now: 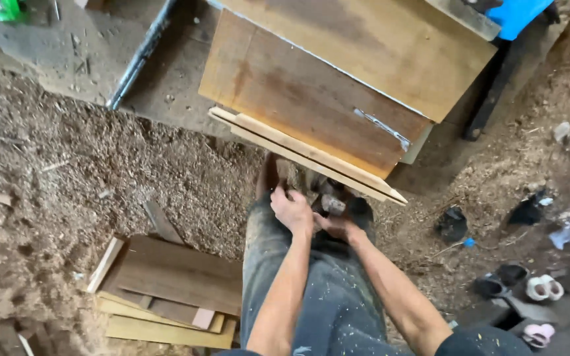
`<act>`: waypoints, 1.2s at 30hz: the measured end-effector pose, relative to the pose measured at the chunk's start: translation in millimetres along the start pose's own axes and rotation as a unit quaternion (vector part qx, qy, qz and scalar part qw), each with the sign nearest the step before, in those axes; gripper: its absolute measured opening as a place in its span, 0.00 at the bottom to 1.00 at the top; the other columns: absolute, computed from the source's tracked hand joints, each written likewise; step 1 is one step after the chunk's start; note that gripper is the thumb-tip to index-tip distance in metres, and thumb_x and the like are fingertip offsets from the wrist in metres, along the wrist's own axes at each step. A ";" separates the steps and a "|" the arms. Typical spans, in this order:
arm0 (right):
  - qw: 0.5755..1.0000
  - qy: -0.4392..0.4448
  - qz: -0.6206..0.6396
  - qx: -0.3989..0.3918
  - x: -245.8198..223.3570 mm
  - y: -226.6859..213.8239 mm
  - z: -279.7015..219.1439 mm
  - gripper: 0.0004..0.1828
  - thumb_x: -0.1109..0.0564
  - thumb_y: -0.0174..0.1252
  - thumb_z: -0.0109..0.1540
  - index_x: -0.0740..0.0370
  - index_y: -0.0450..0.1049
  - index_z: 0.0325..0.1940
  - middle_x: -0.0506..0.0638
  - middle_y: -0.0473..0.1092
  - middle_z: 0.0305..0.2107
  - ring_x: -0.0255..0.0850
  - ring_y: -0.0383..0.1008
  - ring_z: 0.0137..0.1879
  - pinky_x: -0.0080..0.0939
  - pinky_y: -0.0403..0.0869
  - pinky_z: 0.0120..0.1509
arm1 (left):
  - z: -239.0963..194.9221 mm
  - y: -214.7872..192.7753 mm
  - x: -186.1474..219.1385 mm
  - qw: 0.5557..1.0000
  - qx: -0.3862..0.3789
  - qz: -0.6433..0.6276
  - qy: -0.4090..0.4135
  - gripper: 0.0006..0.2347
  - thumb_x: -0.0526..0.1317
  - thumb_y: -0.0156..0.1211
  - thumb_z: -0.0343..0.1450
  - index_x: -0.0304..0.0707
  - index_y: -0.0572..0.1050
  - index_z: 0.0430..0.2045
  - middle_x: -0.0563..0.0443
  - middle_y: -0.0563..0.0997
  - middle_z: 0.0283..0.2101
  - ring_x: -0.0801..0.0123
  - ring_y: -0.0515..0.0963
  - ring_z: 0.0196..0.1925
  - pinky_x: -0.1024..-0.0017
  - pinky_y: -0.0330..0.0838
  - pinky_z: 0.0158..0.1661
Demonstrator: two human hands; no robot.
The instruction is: Assembling wooden panels by applying wood glue to the edges and hammering the pieces together.
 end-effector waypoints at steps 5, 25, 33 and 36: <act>0.924 0.108 -0.305 0.205 18.4 -7.0 -10.4 0.49 0.16 0.44 0.60 0.61 0.79 0.55 0.60 0.78 0.50 0.48 0.75 0.63 0.46 0.70 0.70 | 23.7 0.8 23.4 0.990 -0.087 -0.081 0.071 0.15 0.31 0.50 0.67 0.42 0.80 0.45 0.37 0.79 0.38 0.35 0.80 0.40 0.50 0.75 0.45; 0.859 0.120 0.021 0.498 -44.2 -97.6 -183.4 0.12 0.41 0.61 0.63 0.44 0.82 0.44 0.49 0.79 0.37 0.45 0.79 0.48 0.47 0.75 0.56 | 165.7 -79.6 50.9 0.950 -0.244 -0.188 -0.039 0.11 0.34 0.56 0.73 0.35 0.76 0.48 0.40 0.76 0.42 0.60 0.75 0.46 0.59 0.69 0.53; 0.618 -0.210 -0.192 0.733 -60.0 -364.9 -134.0 0.14 0.55 0.77 0.61 0.59 0.80 0.46 0.56 0.76 0.38 0.52 0.78 0.48 0.50 0.74 0.55 | 315.9 -47.2 199.8 0.915 -0.151 -0.137 0.348 0.22 0.37 0.63 0.79 0.31 0.63 0.67 0.30 0.64 0.65 0.44 0.64 0.69 0.53 0.56 0.69; 0.649 -0.165 -0.160 0.725 -65.8 -441.8 -107.6 0.34 0.52 0.74 0.65 0.70 0.65 0.67 0.64 0.70 0.53 0.56 0.72 0.59 0.52 0.70 0.62 | 324.8 1.3 205.5 0.921 -0.304 -0.083 0.228 0.35 0.59 0.56 0.75 0.32 0.54 0.69 0.30 0.56 0.73 0.45 0.58 0.75 0.48 0.54 0.70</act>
Point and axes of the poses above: each hand's wrist, its own z-axis towards the middle knuckle, its own y-axis out of the palm, x = y × z, the point moved 6 cm from there along z, towards the middle knuckle
